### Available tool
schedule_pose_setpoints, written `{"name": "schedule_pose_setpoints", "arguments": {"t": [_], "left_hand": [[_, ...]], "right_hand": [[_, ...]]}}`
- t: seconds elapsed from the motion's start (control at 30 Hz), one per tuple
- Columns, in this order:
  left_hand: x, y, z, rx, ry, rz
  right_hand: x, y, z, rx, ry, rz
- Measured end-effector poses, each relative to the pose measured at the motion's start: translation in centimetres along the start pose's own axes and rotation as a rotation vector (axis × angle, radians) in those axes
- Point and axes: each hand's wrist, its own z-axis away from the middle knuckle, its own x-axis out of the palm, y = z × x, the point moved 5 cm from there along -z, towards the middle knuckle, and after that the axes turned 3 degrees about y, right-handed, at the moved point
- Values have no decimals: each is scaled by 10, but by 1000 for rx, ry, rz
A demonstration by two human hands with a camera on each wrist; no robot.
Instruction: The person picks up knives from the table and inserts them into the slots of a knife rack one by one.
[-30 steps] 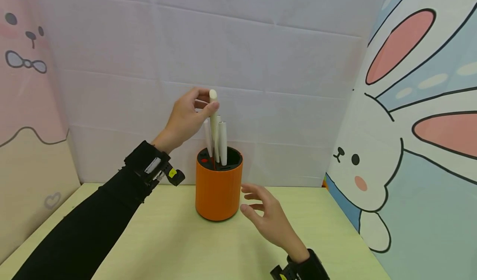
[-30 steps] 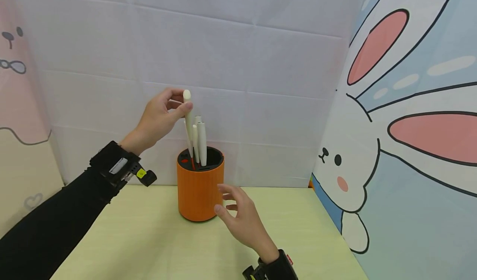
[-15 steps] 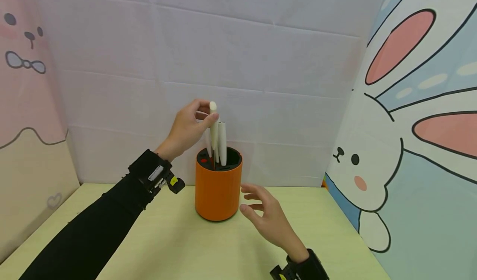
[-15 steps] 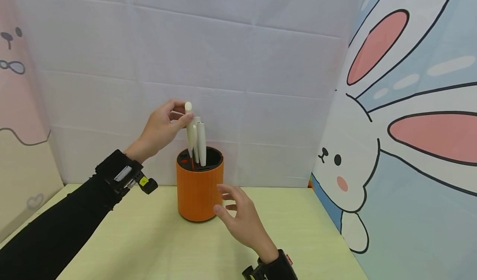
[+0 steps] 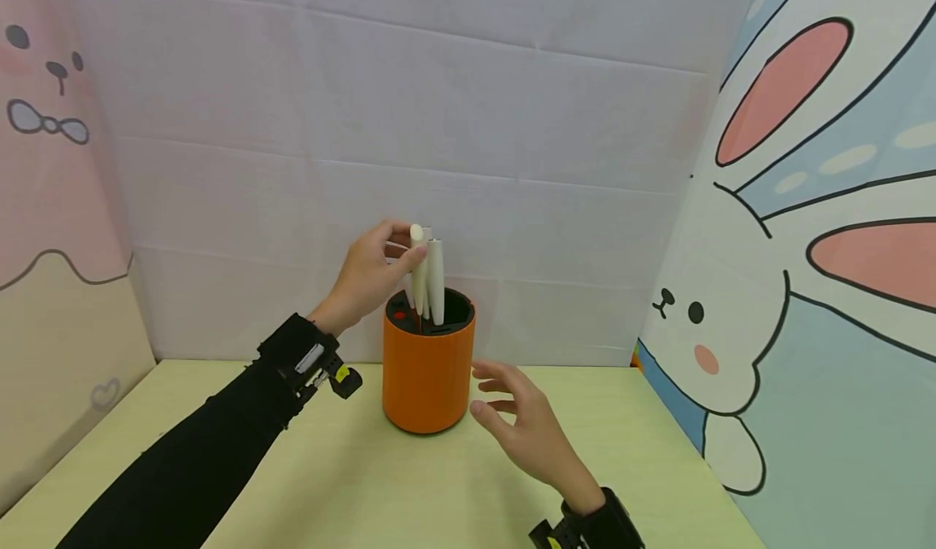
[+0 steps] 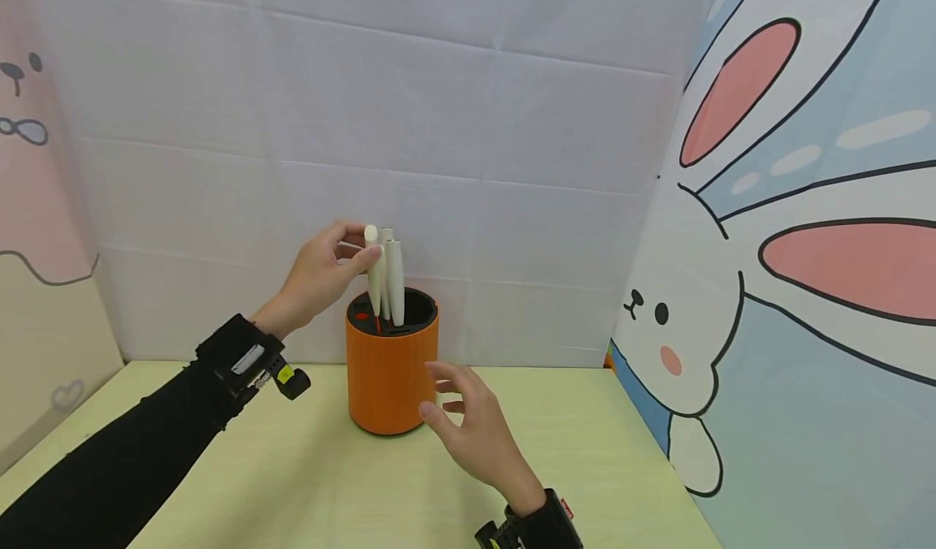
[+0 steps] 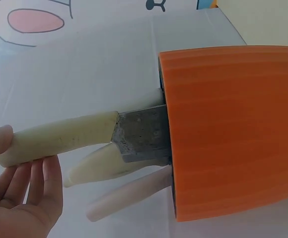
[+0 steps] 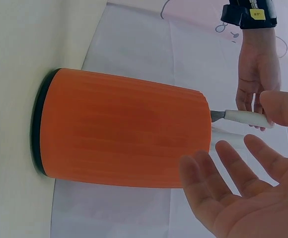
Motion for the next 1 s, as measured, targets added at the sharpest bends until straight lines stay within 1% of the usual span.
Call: {"name": "schedule_pose_setpoints", "arguments": {"t": [0.3, 0.53, 0.73, 1.0], "left_hand": [[8, -15, 7, -33, -6, 1], [13, -25, 9, -41, -11, -18], [14, -27, 11, -56, -11, -15], [17, -31, 12, -72, -19, -20]], "right_hand": [[-1, 1, 0, 25, -3, 2], [0, 1, 1, 28, -5, 5], [-1, 1, 0, 9, -3, 4], [0, 3, 0, 20, -4, 3]]}}
